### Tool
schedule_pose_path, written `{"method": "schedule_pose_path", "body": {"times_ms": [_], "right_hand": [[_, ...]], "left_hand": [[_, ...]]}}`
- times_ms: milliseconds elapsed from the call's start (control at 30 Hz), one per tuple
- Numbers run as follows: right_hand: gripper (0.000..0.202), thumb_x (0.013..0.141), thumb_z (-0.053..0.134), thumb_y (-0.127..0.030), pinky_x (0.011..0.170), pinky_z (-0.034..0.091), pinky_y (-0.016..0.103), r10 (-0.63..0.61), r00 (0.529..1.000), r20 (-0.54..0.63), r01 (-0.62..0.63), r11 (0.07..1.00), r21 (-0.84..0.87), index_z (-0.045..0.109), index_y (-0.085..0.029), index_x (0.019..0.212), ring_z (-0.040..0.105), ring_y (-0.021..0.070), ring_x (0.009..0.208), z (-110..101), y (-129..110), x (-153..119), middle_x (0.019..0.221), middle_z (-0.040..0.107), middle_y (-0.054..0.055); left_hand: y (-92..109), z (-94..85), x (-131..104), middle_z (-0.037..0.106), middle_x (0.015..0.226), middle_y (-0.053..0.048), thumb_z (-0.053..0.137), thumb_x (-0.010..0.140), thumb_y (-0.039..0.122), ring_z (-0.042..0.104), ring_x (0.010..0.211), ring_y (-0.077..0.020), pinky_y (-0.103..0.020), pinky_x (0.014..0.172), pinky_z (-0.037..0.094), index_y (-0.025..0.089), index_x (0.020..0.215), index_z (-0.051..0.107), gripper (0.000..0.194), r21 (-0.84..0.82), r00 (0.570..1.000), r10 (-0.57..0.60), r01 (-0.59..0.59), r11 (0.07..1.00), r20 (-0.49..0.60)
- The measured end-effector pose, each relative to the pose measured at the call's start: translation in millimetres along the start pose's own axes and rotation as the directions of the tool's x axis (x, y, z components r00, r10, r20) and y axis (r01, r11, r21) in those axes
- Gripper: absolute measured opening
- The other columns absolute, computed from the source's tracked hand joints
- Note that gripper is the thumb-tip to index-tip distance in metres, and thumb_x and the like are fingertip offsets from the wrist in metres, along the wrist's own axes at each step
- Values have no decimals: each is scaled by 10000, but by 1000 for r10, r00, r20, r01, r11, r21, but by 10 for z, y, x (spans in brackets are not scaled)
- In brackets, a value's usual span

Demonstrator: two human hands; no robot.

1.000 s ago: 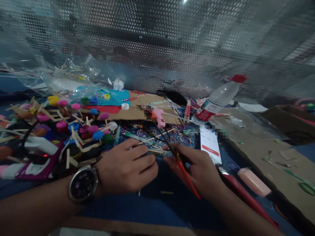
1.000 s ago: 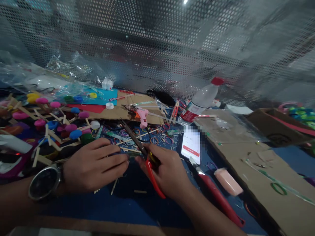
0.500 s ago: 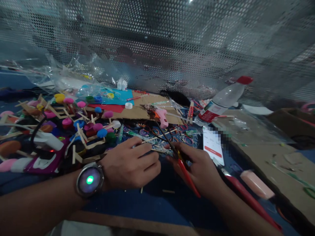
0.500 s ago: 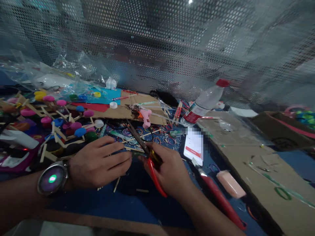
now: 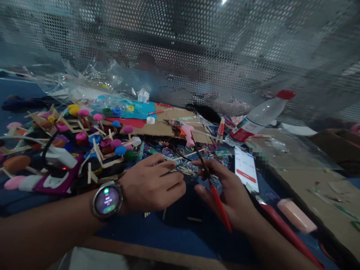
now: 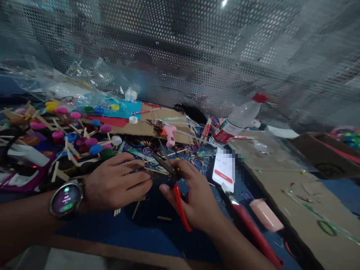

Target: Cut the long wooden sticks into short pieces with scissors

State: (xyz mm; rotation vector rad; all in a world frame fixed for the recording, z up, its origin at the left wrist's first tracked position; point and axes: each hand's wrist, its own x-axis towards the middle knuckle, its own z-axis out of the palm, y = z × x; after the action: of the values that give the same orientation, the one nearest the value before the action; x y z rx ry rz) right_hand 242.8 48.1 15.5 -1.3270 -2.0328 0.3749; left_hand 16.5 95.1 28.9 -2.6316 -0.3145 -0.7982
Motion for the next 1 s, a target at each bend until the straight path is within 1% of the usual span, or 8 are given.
{"method": "schedule_pose_path", "body": {"times_ms": [100, 233, 367, 433, 533, 633, 767, 1000], "right_hand": [[325, 902, 569, -356, 657, 520, 323, 21, 1000, 10, -21, 1000, -2, 578, -196, 1184, 640, 215, 744, 6, 13, -5, 882, 642, 59], [356, 916, 556, -389, 647, 526, 327, 45, 999, 5, -45, 999, 5, 571, -189, 1209, 658, 220, 743, 24, 45, -21, 913, 671, 75], [352, 904, 578, -407, 650, 528, 334, 42, 999, -20, -42, 999, 16, 586, -188, 1181, 658, 216, 732, 30, 38, -12, 898, 677, 74], [314, 890, 597, -388, 657, 529, 333, 10, 999, -36, -9, 999, 33, 602, -192, 1135, 649, 213, 734, 25, 23, 3, 879, 669, 66], [288, 868, 629, -366, 674, 527, 335, -46, 998, -49, 47, 998, 30, 619, -196, 1101, 639, 217, 768, 9, 6, 22, 886, 656, 63], [279, 871, 638, -364, 653, 518, 329, -97, 994, -49, 97, 995, -17, 639, -193, 1092, 632, 218, 772, -6, 8, 25, 898, 649, 71], [272, 860, 674, -347, 567, 499, 292, -152, 987, -59, 148, 987, -63, 648, -196, 1085, 611, 190, 664, -10, 17, 13, 796, 642, 43], [224, 874, 665, -298, 491, 492, 272, -219, 974, -51, 213, 972, -98, 664, -186, 1068, 591, 169, 554, -7, -28, 18, 736, 646, 38]], "left_hand": [[-7, 8, -7, 762, 904, -41, 530, 957, 166, 681, 873, -190, -332, 770, 488, 178, 948, 686, 157, -31, 1000, -30, 31, 999, 6], [-32, 36, -28, 767, 903, -63, 540, 939, 136, 696, 854, -209, -355, 764, 491, 131, 1041, 670, 166, -96, 995, -69, 63, 993, -66], [-23, 53, -48, 763, 922, -73, 500, 940, 114, 691, 858, -214, -367, 764, 489, 130, 1033, 648, 175, -165, 987, -153, 144, 976, -44], [-2, 50, -49, 757, 894, -63, 493, 947, 116, 685, 806, -198, -354, 738, 485, 140, 999, 631, 150, -221, 963, -265, 249, 943, -49], [26, 35, -45, 747, 875, -43, 500, 953, 140, 675, 766, -177, -326, 732, 489, 171, 974, 601, 108, -298, 893, -440, 398, 868, -89], [32, 12, -46, 732, 888, -32, 473, 946, 137, 676, 809, -168, -301, 765, 495, 197, 983, 583, 131, -382, 838, -539, 474, 793, -79], [21, -2, -55, 723, 875, -32, 460, 949, 151, 670, 807, -172, -299, 755, 491, 197, 977, 582, 134, -397, 801, -596, 529, 750, -58], [24, -16, -79, 704, 945, -56, 443, 954, 164, 677, 913, -205, -314, 807, 502, 189, 1007, 562, 133, -408, 784, -621, 565, 717, -7]]}}
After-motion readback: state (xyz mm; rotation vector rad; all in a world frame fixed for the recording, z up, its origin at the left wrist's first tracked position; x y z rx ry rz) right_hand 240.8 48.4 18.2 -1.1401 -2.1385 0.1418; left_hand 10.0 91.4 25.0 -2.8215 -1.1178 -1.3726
